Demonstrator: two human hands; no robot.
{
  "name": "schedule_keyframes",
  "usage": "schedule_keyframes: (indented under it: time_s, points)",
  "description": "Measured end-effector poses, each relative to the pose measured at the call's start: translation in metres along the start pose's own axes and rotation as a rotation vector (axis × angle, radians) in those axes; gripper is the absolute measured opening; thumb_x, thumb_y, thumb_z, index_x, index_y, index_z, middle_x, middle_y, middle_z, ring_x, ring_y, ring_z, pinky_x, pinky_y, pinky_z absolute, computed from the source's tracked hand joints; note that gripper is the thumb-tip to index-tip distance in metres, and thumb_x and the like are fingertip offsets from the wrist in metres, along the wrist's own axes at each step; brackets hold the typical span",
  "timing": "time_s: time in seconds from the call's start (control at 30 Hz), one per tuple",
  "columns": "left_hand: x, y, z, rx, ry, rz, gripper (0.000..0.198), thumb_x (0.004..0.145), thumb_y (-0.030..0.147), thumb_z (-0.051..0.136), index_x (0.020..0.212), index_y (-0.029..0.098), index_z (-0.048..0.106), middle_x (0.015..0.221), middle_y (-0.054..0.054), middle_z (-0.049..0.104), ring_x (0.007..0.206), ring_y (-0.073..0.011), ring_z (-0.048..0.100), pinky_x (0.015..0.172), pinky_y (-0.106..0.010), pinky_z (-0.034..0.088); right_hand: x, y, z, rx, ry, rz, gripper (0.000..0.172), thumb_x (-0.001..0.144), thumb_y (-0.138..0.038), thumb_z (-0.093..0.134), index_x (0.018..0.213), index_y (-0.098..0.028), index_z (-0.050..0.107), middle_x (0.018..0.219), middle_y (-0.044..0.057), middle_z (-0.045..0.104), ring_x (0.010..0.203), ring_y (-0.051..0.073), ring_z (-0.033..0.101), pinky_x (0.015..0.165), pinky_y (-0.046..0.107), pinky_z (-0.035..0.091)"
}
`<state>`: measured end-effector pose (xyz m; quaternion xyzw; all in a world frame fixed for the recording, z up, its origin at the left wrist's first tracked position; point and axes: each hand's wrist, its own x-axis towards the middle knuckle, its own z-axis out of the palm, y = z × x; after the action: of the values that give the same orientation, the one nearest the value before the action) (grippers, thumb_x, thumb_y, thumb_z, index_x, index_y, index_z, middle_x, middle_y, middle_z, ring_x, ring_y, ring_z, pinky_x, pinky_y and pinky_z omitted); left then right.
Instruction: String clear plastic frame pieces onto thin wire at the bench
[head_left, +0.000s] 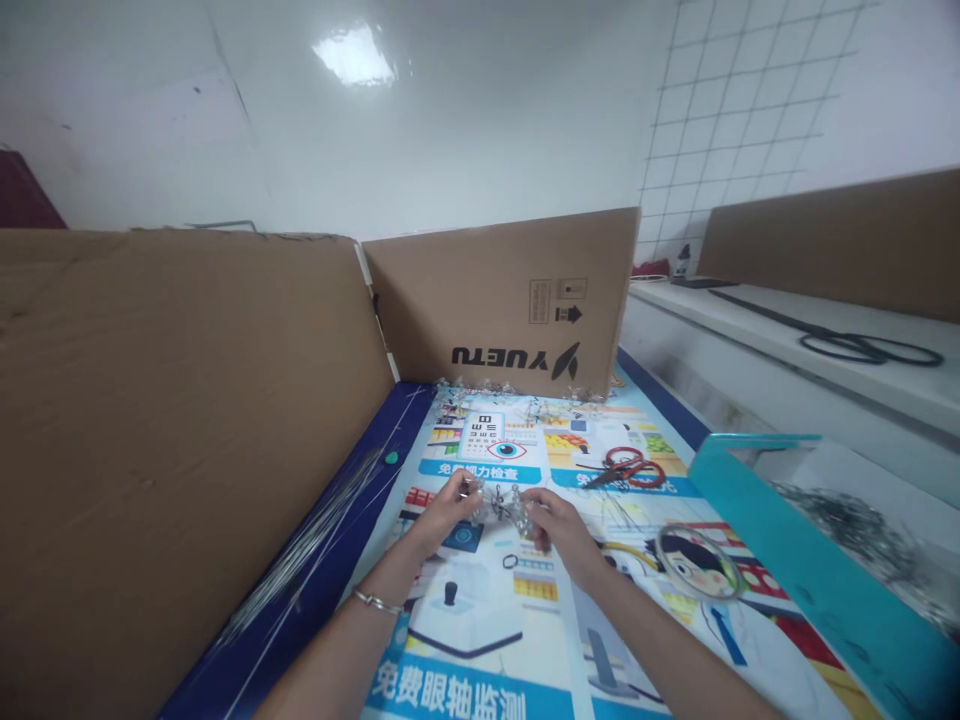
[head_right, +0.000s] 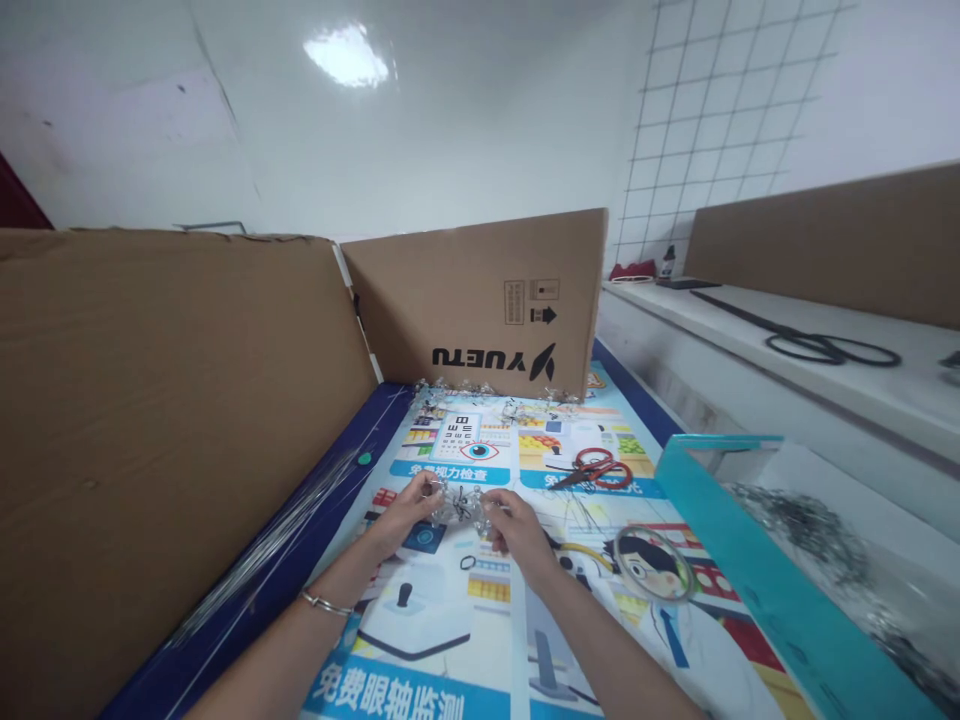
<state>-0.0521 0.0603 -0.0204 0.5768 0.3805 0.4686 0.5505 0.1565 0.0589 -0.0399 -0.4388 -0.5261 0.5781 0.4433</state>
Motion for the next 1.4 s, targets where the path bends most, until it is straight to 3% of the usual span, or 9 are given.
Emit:
schedule_keyframes:
  time_s: [0.33, 0.67, 0.8, 1.0, 1.2, 1.4]
  points:
    - [0.002, -0.005, -0.004, -0.021, 0.027, 0.012, 0.029, 0.066, 0.033, 0.068, 0.075, 0.018, 0.045, 0.065, 0.006, 0.042, 0.056, -0.0067, 0.039, 0.053, -0.018, 0.031, -0.002, 0.002, 0.001, 0.008, -0.006, -0.017, 0.024, 0.072, -0.042, 0.057, 0.072, -0.02, 0.046, 0.046, -0.007, 0.051, 0.037, 0.009, 0.046, 0.039, 0.019, 0.034]
    - [-0.001, 0.009, -0.044, 0.03, -0.091, -0.056, 0.029, 0.057, 0.023, 0.073, 0.067, 0.016, 0.047, 0.061, 0.005, 0.05, 0.053, -0.0068, 0.043, 0.052, -0.019, 0.034, -0.001, -0.014, -0.01, -0.021, -0.158, -0.014, 0.027, 0.071, -0.042, 0.06, 0.071, -0.019, 0.045, 0.05, -0.003, 0.057, 0.042, 0.01, 0.051, 0.041, 0.02, 0.035]
    - [-0.005, 0.02, -0.046, 0.079, -0.127, -0.035, 0.027, 0.056, 0.02, 0.074, 0.069, 0.015, 0.05, 0.064, 0.005, 0.049, 0.058, -0.0074, 0.045, 0.057, -0.02, 0.036, 0.001, -0.02, -0.015, -0.106, -0.163, -0.151, 0.023, 0.071, -0.036, 0.06, 0.068, -0.02, 0.044, 0.068, -0.001, 0.057, 0.049, 0.01, 0.053, 0.048, 0.024, 0.042]
    - [-0.004, 0.026, -0.045, 0.199, -0.123, 0.054, 0.019, 0.064, 0.017, 0.066, 0.071, 0.016, 0.048, 0.064, 0.005, 0.044, 0.056, -0.0071, 0.04, 0.054, -0.019, 0.032, 0.003, -0.025, -0.017, -0.524, -0.093, -0.55, 0.014, 0.071, -0.017, 0.056, 0.062, -0.02, 0.045, 0.081, 0.002, 0.05, 0.069, 0.014, 0.05, 0.059, 0.026, 0.042]
    - [-0.002, 0.026, -0.048, 0.353, -0.08, 0.172, 0.012, 0.065, 0.008, 0.057, 0.07, 0.016, 0.05, 0.066, 0.005, 0.044, 0.06, -0.009, 0.04, 0.058, -0.021, 0.032, -0.003, -0.028, -0.015, -0.718, -0.074, -0.616, 0.01, 0.079, -0.017, 0.049, 0.07, -0.021, 0.045, 0.088, 0.004, 0.051, 0.077, 0.016, 0.051, 0.064, 0.027, 0.043]
    - [-0.001, 0.025, -0.046, 0.479, -0.048, 0.27, 0.018, 0.06, 0.0, 0.048, 0.067, 0.017, 0.052, 0.072, 0.001, 0.049, 0.07, -0.0129, 0.045, 0.067, -0.024, 0.036, -0.003, -0.023, -0.016, -0.891, -0.056, -0.628, 0.008, 0.084, -0.02, 0.045, 0.077, -0.022, 0.047, 0.09, 0.005, 0.052, 0.075, 0.016, 0.053, 0.068, 0.03, 0.045]
